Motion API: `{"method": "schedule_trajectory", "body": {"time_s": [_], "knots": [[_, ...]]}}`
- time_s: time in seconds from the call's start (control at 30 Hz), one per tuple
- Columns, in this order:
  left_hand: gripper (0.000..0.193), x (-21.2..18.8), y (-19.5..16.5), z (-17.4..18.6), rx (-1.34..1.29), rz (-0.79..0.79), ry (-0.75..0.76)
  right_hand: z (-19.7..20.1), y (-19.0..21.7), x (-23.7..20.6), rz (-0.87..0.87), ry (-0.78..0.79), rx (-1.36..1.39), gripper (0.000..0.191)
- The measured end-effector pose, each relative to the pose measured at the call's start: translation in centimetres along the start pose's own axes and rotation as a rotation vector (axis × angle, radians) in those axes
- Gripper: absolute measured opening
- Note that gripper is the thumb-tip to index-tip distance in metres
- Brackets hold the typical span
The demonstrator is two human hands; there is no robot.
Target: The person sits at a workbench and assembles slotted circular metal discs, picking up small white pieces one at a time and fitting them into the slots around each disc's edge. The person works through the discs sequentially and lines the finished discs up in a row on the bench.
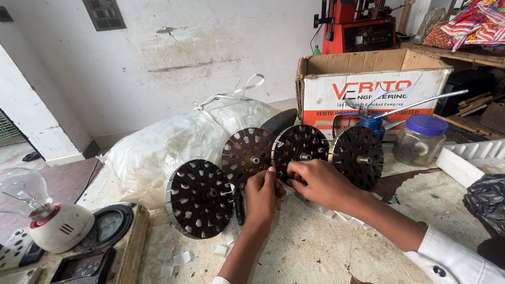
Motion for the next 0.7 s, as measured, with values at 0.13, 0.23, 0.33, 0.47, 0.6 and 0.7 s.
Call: {"method": "schedule_trajectory", "body": {"time_s": [0.13,0.23,0.33,0.47,0.6,0.7], "knots": [[0.045,0.1,0.2,-0.2,0.007,0.040,0.030,-0.8,-0.6,-0.3,0.037,0.027,0.086,0.022],[0.045,0.0,0.2,0.0,0.011,0.028,0.008,-0.6,-0.3,-0.1,-0.020,0.116,0.076,0.022],[0.044,-0.1,0.2,0.1,-0.006,0.012,0.017,0.4,0.7,0.2,-0.001,0.146,0.081,0.025],[0.044,0.1,0.5,-0.2,0.061,0.013,0.010,3.1,0.6,0.2,-0.222,0.503,0.041,0.050],[0.045,0.5,0.9,-0.5,0.125,-0.024,0.029,4.5,-0.4,-0.1,-0.191,0.672,0.032,0.042],[0.044,0.6,1.0,-0.7,0.120,0.018,0.032,4.0,-1.3,-0.6,-0.097,0.732,-0.081,0.037]]}}
Point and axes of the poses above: each hand's wrist, its own x-axis towards the middle knuckle, its own z-axis out of the back of the hand, y = z × x, the point moved 1 cm from there along x, towards the middle knuckle, and after that the axes turned 5 degrees about z, right-handed, at the moved point
